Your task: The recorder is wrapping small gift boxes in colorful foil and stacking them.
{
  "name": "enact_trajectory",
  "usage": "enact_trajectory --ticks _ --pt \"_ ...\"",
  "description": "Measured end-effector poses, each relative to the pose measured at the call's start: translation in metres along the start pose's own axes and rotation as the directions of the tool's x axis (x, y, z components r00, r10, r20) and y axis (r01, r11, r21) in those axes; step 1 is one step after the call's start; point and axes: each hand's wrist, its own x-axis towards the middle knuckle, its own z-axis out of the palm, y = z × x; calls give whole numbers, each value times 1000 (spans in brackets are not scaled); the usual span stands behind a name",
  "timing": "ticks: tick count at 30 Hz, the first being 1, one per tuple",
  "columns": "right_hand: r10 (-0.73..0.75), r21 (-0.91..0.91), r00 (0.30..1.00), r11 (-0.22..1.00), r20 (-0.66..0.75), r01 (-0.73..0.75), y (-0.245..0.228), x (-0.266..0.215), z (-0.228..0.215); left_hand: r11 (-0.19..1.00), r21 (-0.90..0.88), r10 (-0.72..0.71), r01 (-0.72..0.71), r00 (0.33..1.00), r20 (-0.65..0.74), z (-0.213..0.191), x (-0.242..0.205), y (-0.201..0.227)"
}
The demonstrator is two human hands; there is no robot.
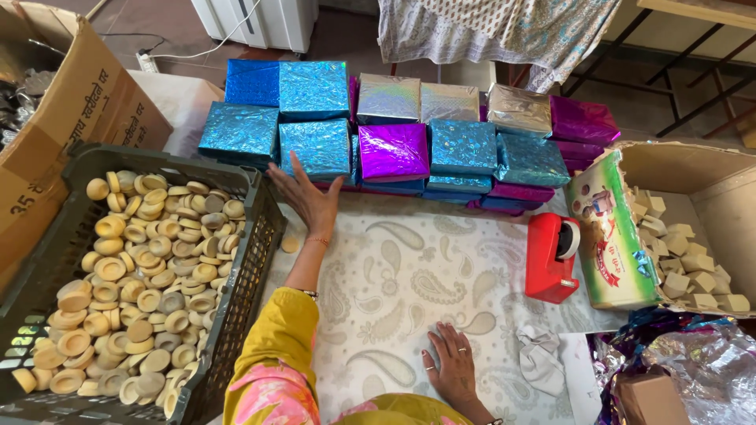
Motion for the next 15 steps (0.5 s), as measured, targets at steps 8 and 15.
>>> enact_trajectory --ticks 8,15 --pt "15 -11 999 1000 31 -14 -2 2 -3 986 -166 -16 20 1000 24 4 26 -19" --pt "28 -6 998 1000 52 -28 -1 2 -3 989 -150 15 -1 996 91 1 45 -18"
